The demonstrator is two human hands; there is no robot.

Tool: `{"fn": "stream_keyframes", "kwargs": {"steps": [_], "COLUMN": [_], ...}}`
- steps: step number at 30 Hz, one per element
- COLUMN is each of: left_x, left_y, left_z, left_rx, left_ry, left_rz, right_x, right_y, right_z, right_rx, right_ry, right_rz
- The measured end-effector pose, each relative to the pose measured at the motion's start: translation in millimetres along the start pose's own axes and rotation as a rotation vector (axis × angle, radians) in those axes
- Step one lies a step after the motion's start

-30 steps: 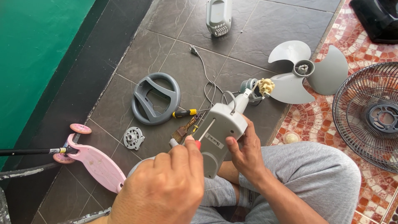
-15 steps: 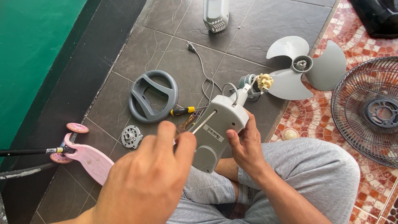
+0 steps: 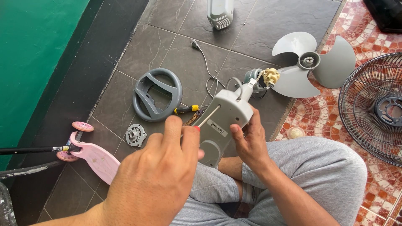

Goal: The person disassembles a table fan by removing the motor housing and base components using a screwdriver. They remove screws from the base and separate the motor assembly from the fan stand.

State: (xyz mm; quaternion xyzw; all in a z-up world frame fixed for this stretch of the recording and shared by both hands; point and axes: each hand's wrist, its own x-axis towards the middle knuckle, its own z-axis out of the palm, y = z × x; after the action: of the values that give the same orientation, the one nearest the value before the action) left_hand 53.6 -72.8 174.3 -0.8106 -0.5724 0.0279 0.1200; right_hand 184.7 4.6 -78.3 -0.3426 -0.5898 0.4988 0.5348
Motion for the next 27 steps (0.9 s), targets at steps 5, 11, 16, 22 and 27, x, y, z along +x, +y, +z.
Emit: {"fn": "stream_keyframes", "kwargs": {"steps": [5, 11, 16, 22, 27], "left_x": [5.1, 6.4, 5.8, 2.1, 4.3], "left_y": [0.9, -3.1, -9.1, -11.5, -17.8], "left_z": [-1.6, -5.7, -7.2, -7.7, -5.1], "left_rx": [0.232, 0.086, -0.074, 0.029, 0.329], "left_ry": [0.07, -0.098, -0.388, -0.016, -0.005], "left_rz": [0.174, 0.081, -0.211, 0.015, 0.228], "right_x": [1.7, 4.7, 4.4, 5.1, 6.1], "right_y": [-0.4, -2.8, -5.0, -4.6, -4.1], "right_z": [-1.0, 5.4, 5.6, 7.6, 13.4], "right_rx": [-0.013, -0.001, 0.019, 0.011, 0.012], "right_ry": [-0.012, -0.01, -0.028, -0.029, -0.039], "right_rz": [0.039, 0.032, 0.042, 0.066, 0.048]}}
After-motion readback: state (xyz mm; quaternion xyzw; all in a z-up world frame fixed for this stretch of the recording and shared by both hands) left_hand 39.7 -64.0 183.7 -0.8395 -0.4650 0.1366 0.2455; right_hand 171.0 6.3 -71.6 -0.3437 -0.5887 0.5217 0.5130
